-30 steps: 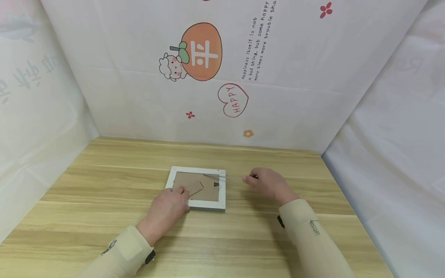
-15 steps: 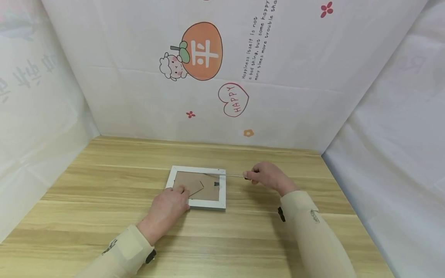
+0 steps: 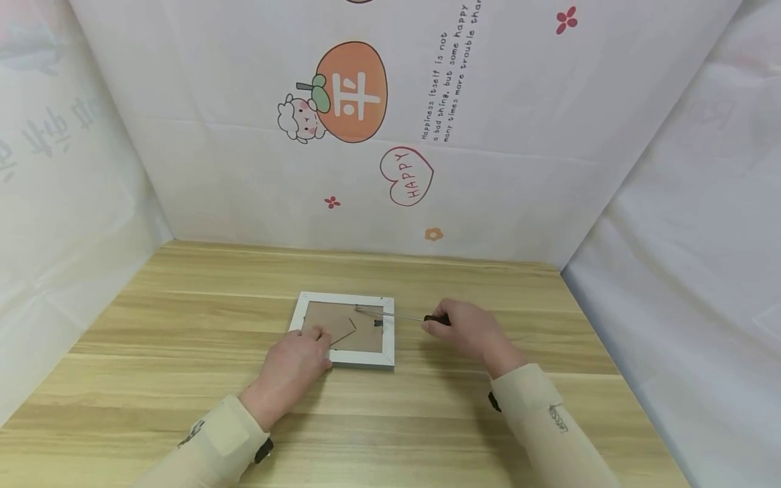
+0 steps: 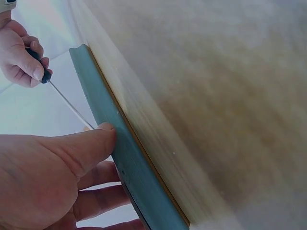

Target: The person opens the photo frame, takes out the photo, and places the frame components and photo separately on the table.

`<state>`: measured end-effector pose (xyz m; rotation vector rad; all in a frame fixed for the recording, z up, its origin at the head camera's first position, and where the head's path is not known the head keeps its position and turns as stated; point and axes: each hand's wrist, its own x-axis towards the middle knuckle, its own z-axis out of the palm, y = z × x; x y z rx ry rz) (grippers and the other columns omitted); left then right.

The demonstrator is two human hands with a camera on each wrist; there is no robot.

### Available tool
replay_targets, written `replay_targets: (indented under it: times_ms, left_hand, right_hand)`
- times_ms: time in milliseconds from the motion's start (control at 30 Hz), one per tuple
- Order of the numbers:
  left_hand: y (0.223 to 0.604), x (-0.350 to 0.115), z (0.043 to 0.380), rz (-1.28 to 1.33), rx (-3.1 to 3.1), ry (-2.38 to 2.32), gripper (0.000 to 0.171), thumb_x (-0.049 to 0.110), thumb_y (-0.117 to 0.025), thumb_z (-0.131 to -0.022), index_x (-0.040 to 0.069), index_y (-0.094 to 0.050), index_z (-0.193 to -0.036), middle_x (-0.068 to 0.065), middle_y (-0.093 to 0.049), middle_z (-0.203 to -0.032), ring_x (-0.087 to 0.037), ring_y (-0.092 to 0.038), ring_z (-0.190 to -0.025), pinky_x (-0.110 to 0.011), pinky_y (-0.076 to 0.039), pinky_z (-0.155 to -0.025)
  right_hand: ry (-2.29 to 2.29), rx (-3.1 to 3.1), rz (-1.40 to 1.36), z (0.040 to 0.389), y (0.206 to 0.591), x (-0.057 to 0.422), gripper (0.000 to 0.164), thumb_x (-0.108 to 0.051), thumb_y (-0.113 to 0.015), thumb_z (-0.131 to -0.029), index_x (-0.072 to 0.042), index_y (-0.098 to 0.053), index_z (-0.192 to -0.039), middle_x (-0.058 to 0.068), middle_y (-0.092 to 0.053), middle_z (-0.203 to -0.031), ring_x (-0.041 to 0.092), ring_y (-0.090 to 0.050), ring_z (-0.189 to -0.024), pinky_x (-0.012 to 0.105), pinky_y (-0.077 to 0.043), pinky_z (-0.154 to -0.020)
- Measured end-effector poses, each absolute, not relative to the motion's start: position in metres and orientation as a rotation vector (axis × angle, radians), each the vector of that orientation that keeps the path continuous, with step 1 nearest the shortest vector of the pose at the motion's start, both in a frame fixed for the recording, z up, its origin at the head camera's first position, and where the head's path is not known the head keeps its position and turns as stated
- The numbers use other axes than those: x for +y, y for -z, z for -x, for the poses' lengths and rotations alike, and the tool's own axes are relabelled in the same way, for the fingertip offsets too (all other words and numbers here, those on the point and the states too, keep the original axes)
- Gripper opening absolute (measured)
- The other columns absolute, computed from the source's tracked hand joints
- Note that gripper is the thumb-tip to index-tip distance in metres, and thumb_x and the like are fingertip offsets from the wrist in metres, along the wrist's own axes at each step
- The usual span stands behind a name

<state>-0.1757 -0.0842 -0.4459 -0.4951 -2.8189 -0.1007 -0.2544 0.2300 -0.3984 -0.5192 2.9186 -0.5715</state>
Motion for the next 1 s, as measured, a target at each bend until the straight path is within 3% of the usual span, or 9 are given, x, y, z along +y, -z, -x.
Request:
replay_targets:
  times_ms: [300, 700, 1000]
  left_hand:
    - [0.445, -0.085, 0.175, 0.508, -2.823, 0.104, 0.042, 0.035, -0.075, -0.082, 0.003, -0.069, -0.108, -0.009, -0.068, -0.1, -0.025, -0.056, -0.066, -0.035, -0.052, -0.052]
    - [0.448, -0.086, 0.175, 0.513, -2.779, 0.107, 0.04, 0.035, -0.077, -0.079, 0.003, -0.07, -0.103, -0.008, -0.067, -0.095, -0.024, -0.055, -0.063, -0.034, -0.05, -0.049]
    - [0.447, -0.085, 0.174, 0.514, -2.748, 0.1, 0.037, 0.035, -0.078, -0.078, 0.004, -0.069, -0.095, -0.007, -0.065, -0.089, -0.023, -0.053, -0.061, -0.034, -0.049, -0.046]
  right_hand:
    - [0.527, 2.982, 0.484, 0.25, 0.4, 0.226, 0.039, -0.056, -0.058, -0.091, -0.02, -0.063, -0.105, -0.006, -0.067, -0.093, 0.009, -0.058, -0.078, 0.037, -0.05, -0.07]
    - [0.378, 3.101, 0.558, 0.257, 0.393, 0.22, 0.029, -0.052, -0.058, -0.092, -0.023, -0.064, -0.091, -0.011, -0.059, -0.072, 0.011, -0.05, -0.061, 0.032, -0.043, -0.055]
    - [0.35, 3.044, 0.555, 0.272, 0.379, 0.222, 0.032, -0.054, -0.058, -0.091, -0.023, -0.066, -0.093, -0.009, -0.062, -0.079, 0.012, -0.053, -0.065, 0.033, -0.045, -0.055]
